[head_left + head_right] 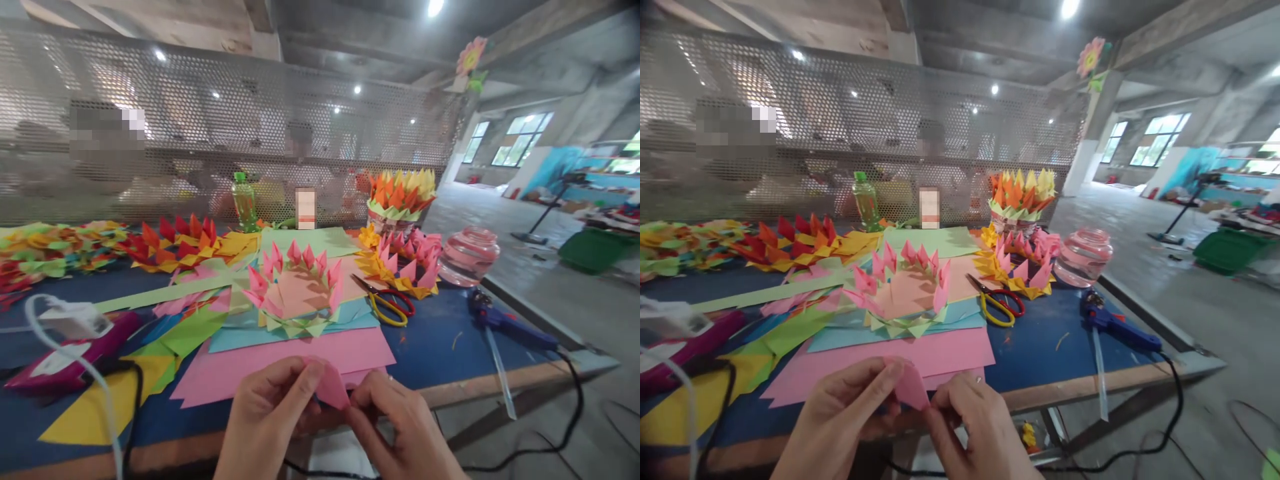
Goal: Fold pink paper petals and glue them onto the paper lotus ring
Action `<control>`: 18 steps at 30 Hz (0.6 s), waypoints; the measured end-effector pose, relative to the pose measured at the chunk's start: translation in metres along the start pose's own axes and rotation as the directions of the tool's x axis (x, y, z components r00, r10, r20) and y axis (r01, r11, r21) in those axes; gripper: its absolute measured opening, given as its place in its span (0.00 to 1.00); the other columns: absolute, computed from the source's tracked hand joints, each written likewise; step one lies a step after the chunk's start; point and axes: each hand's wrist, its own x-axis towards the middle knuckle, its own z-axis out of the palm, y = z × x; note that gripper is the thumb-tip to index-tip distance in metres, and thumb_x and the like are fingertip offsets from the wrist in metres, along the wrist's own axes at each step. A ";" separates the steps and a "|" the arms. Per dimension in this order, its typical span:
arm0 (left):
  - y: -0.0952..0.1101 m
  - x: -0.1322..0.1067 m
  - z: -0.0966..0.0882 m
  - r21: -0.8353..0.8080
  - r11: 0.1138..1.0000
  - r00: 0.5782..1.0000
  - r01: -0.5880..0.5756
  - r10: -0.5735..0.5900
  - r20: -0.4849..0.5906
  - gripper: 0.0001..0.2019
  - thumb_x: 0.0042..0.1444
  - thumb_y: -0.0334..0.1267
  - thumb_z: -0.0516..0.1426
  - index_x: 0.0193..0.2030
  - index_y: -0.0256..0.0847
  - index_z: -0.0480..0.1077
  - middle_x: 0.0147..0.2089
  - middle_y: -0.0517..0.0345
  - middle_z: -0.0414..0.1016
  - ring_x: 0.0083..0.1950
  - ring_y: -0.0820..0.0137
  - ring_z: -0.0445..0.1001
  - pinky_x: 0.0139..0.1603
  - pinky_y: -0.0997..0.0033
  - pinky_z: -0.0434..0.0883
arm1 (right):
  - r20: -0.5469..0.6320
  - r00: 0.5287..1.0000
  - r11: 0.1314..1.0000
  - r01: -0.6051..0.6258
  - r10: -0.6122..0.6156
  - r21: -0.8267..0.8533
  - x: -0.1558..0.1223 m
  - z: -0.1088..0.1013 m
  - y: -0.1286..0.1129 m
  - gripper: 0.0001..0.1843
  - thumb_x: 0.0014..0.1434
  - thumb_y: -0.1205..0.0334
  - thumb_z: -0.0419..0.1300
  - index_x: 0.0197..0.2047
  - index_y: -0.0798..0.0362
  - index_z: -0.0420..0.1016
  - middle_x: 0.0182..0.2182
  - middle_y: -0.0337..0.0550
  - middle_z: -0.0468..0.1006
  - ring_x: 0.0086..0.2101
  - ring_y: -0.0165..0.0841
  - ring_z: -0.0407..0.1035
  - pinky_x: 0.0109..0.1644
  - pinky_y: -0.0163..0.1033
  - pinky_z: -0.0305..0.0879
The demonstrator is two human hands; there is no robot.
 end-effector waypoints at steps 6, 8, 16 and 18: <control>-0.005 0.004 0.003 0.037 0.999 0.992 -0.020 0.025 -0.126 0.21 0.44 0.56 0.72 0.34 0.38 0.82 0.26 0.57 0.74 0.27 0.72 0.68 0.25 0.76 0.75 | -0.005 0.998 0.998 0.057 -0.057 -0.007 -0.002 -0.012 0.002 0.11 0.70 0.65 0.52 0.34 0.50 0.67 0.29 0.37 0.75 0.30 0.27 0.70 0.33 0.29 0.63; -0.002 0.004 0.000 0.078 0.996 0.987 -0.032 0.044 -0.154 0.22 0.44 0.56 0.71 0.33 0.37 0.82 0.26 0.57 0.75 0.26 0.72 0.69 0.24 0.76 0.74 | -0.015 0.999 0.999 0.033 -0.034 -0.029 -0.006 -0.034 0.010 0.10 0.71 0.66 0.49 0.41 0.49 0.71 0.35 0.40 0.78 0.36 0.29 0.74 0.39 0.31 0.68; 0.001 0.007 -0.018 0.081 0.996 0.984 0.039 -0.024 -0.178 0.23 0.42 0.59 0.71 0.32 0.38 0.81 0.24 0.58 0.73 0.27 0.68 0.72 0.23 0.74 0.74 | -0.439 0.895 0.766 -0.335 0.077 -0.548 -0.041 -0.186 0.117 0.11 0.64 0.60 0.56 0.45 0.48 0.78 0.44 0.53 0.80 0.42 0.47 0.76 0.43 0.48 0.68; -0.002 0.011 -0.020 0.104 0.995 0.986 -0.004 0.022 -0.167 0.22 0.46 0.58 0.69 0.33 0.38 0.81 0.26 0.57 0.75 0.28 0.69 0.73 0.25 0.75 0.73 | -0.456 0.888 0.795 -0.322 0.065 -0.514 -0.046 -0.209 0.138 0.08 0.59 0.61 0.61 0.41 0.49 0.80 0.37 0.53 0.80 0.34 0.46 0.76 0.33 0.45 0.65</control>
